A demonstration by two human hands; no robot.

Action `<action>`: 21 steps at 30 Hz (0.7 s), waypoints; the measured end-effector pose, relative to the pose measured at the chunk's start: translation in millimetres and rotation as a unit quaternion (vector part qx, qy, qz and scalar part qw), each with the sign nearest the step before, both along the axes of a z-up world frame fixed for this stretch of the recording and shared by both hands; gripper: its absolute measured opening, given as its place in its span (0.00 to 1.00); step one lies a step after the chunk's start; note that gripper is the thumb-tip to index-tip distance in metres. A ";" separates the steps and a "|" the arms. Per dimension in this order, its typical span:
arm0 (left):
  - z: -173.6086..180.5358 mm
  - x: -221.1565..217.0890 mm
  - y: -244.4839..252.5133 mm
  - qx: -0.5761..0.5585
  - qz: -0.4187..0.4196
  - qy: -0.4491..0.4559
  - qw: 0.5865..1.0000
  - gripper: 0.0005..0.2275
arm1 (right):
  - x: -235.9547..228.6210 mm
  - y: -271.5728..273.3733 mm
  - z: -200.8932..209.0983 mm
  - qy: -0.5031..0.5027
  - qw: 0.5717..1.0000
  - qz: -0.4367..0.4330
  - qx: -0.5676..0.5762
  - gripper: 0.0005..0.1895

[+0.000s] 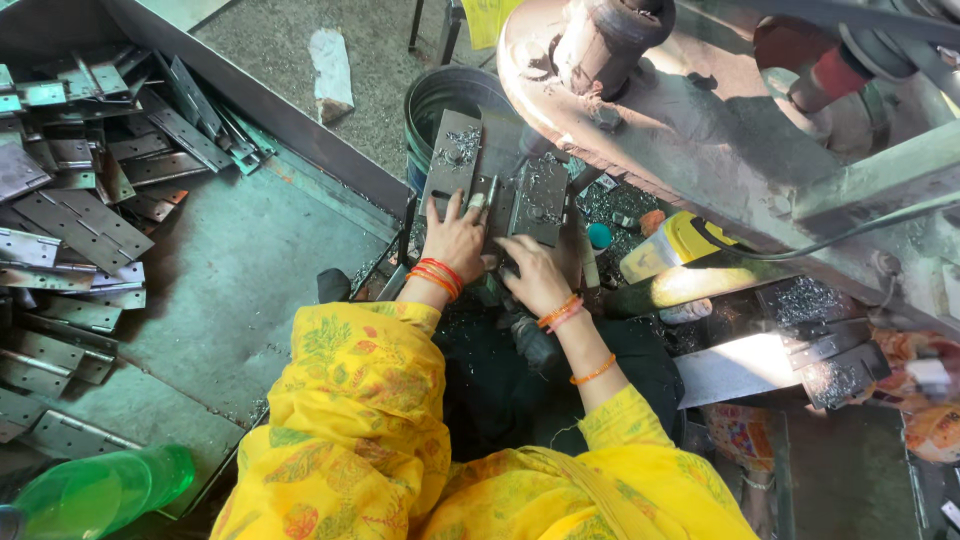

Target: The person operates a drill press to drill holes into rectangular metal pieces. They pick up each piece from a pile, position it under the drill, activate the machine, and then place the finished piece aside.

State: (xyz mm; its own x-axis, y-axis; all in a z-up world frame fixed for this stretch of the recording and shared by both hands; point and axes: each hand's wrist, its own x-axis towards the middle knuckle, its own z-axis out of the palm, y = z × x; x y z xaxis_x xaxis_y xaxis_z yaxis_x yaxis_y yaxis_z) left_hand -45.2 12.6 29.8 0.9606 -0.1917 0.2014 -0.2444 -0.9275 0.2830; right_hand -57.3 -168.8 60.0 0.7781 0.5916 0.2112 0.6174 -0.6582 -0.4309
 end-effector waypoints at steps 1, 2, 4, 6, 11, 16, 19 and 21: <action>-1.2 2.8 0.4 0.024 -0.003 0.015 1.000 0.35 | -3.7 -3.1 5.2 0.001 1.000 0.011 0.000 0.25; -4.2 4.8 0.2 0.048 -0.009 0.032 0.998 0.31 | -11.0 -7.9 9.5 0.043 0.999 0.009 -0.019 0.26; -10.3 12.2 -0.1 0.060 -0.012 0.043 0.997 0.27 | -27.5 -17.2 16.1 0.125 0.991 0.003 -0.055 0.28; -16.1 20.6 -0.4 0.036 -0.007 0.029 0.999 0.27 | -47.3 -23.0 16.7 0.108 0.988 0.011 -0.106 0.32; -25.9 33.9 0.0 0.018 -0.006 0.005 1.000 0.23 | -103.4 -19.4 -23.5 0.172 0.960 -0.109 -0.192 0.32; -26.2 28.4 -0.2 0.023 -0.004 -0.014 1.000 0.20 | -138.7 -24.7 -83.0 0.150 0.969 -0.169 -0.100 0.30; -21.7 15.6 -2.1 0.067 -0.006 -0.009 0.998 0.16 | -140.8 -30.0 -89.5 0.176 0.961 -0.171 -0.128 0.30; -18.1 14.1 -2.1 0.077 0.002 -0.017 0.997 0.15 | -130.4 -30.8 -78.2 0.174 0.966 -0.153 -0.118 0.30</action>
